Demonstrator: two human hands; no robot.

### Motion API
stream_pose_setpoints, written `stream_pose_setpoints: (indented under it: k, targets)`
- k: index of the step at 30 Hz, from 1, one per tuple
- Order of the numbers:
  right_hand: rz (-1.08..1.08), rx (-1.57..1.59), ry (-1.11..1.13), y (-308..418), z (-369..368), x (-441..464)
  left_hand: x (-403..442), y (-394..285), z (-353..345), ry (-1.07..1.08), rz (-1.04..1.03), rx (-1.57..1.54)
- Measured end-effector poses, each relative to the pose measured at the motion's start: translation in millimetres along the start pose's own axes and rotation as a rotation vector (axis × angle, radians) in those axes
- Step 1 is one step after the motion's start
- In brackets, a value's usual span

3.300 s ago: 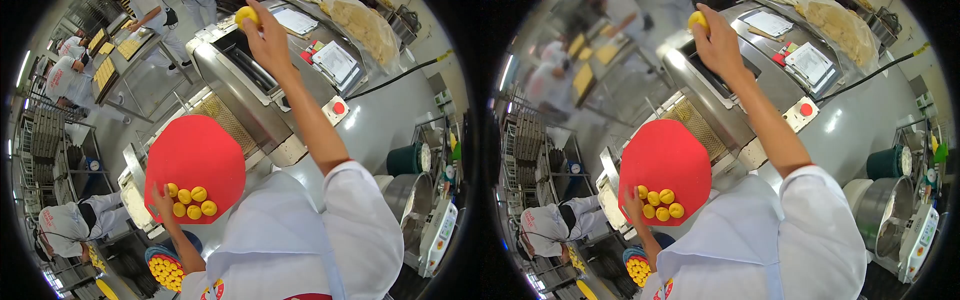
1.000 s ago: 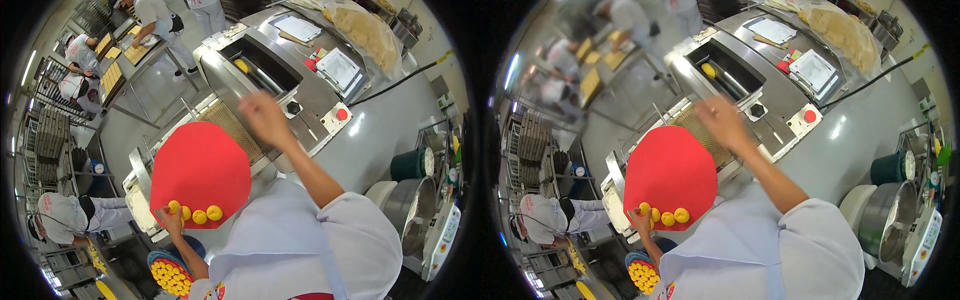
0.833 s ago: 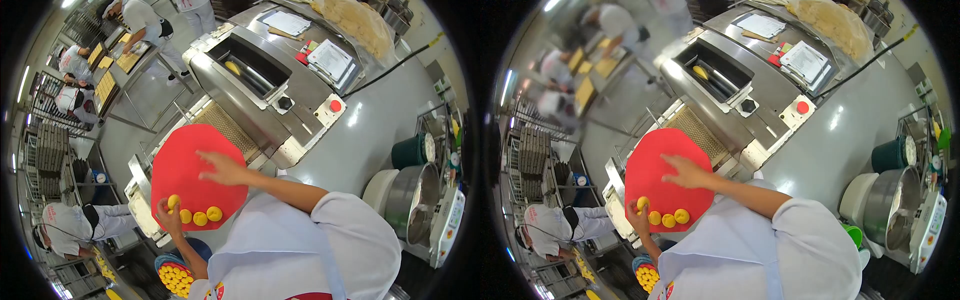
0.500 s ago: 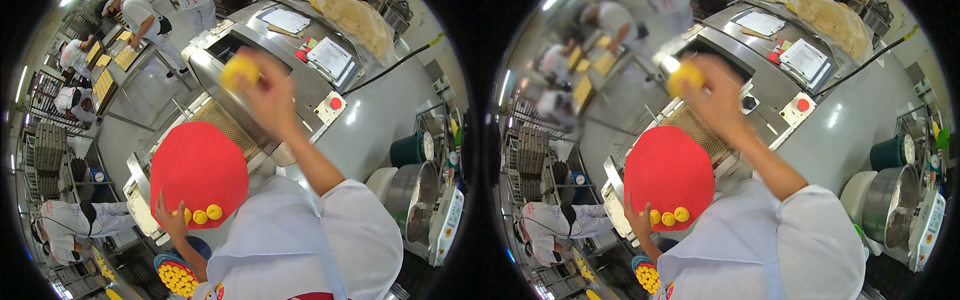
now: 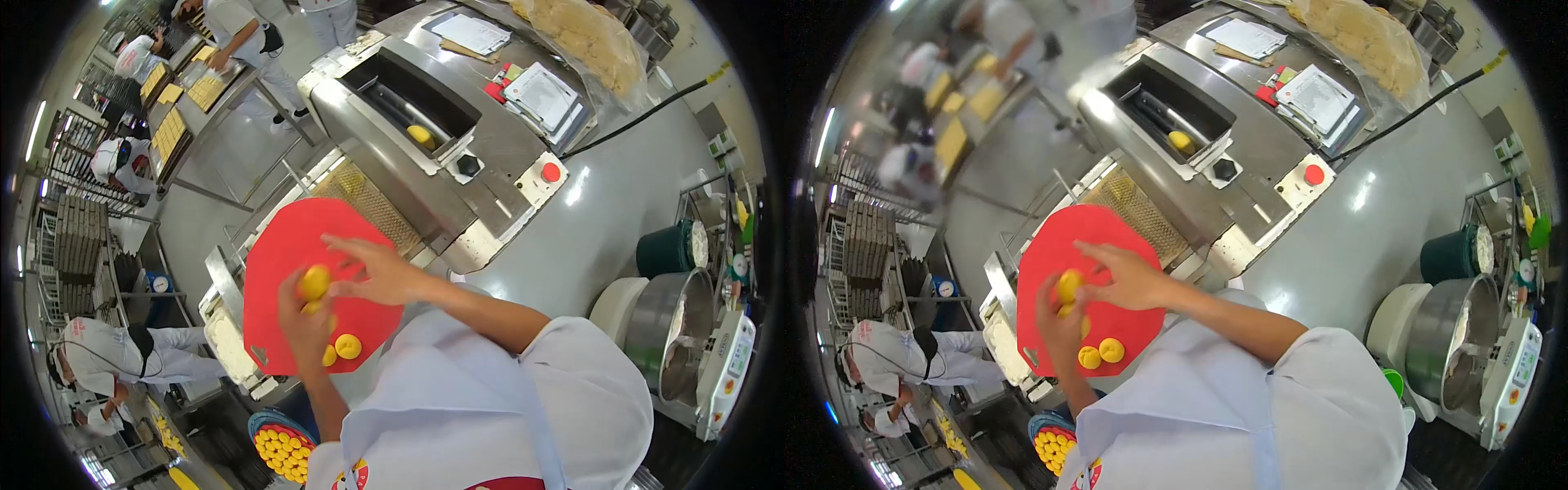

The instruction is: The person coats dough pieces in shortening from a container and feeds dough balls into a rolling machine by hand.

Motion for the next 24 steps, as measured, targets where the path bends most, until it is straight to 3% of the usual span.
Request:
stream_pose_setpoints:
  k: [1, 3, 4, 5, 7, 8, 9, 10, 11, 12, 14, 15, 18, 21, 23, 24]
  targets:
    - [0.087, 0.025, -0.011, 7, -13, 3, 5, -35, -11, 0.033, -0.138, 0.082]
    - [-0.107, 0.217, -0.047, 22, 34, 30, 9, -93, -26, 0.051, -0.464, 0.281]
    - [-0.134, -0.007, -0.274, 27, 71, 43, 10, -91, -19, -0.01, -0.426, 0.199]
    - [0.101, -0.171, -0.54, 42, 114, 59, 11, -89, -12, -0.072, -0.392, 0.114]
    - [0.159, -0.352, -0.938, 45, 180, 90, 0, -20, 26, -0.291, 0.156, -0.435]
    - [0.331, -0.588, -1.091, 50, 203, 104, -3, 16, 36, -0.214, 0.237, -0.69]
    - [0.376, -0.574, -1.078, 28, 213, 128, -2, 56, 47, -0.133, 0.312, -0.946]
    - [0.186, -0.764, -0.891, 0, 213, 146, 0, 74, 48, -0.041, 0.378, -1.202]
    - [0.172, -0.906, -0.857, -25, 205, 144, -6, 71, 37, -0.16, 0.439, -1.184]
    - [0.156, -1.051, -0.821, -40, 200, 145, -5, 63, 24, -0.128, 0.394, -1.135]
    - [0.057, -0.684, -0.576, -33, 174, 117, 0, 47, -6, -0.086, 0.303, -1.055]
    - [-0.146, -0.544, -0.314, -2, 140, 89, 6, 32, -22, -0.015, 0.222, -0.944]
    - [0.117, -0.068, 0.207, 30, 43, 27, 23, -25, -66, 0.005, 0.151, -0.976]
    - [-0.097, -0.215, 0.005, 40, 92, 41, 26, -16, -49, 0.004, 0.075, -1.275]
    - [0.075, -0.181, -0.53, 44, 154, 53, 8, -10, -7, -0.022, -0.027, -0.19]
    - [0.031, -0.241, -0.621, 44, 184, 57, -4, 16, 15, -0.016, 0.061, 0.136]
Point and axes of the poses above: each hand's wrist, its own x-axis towards the middle knuckle, its own z-axis out of the back of the hand, y = z × x, the point moved 5 cm from there along x, towards the middle knuckle, and after that the axes turned 15 degrees about -x, right-handed, at the moved point
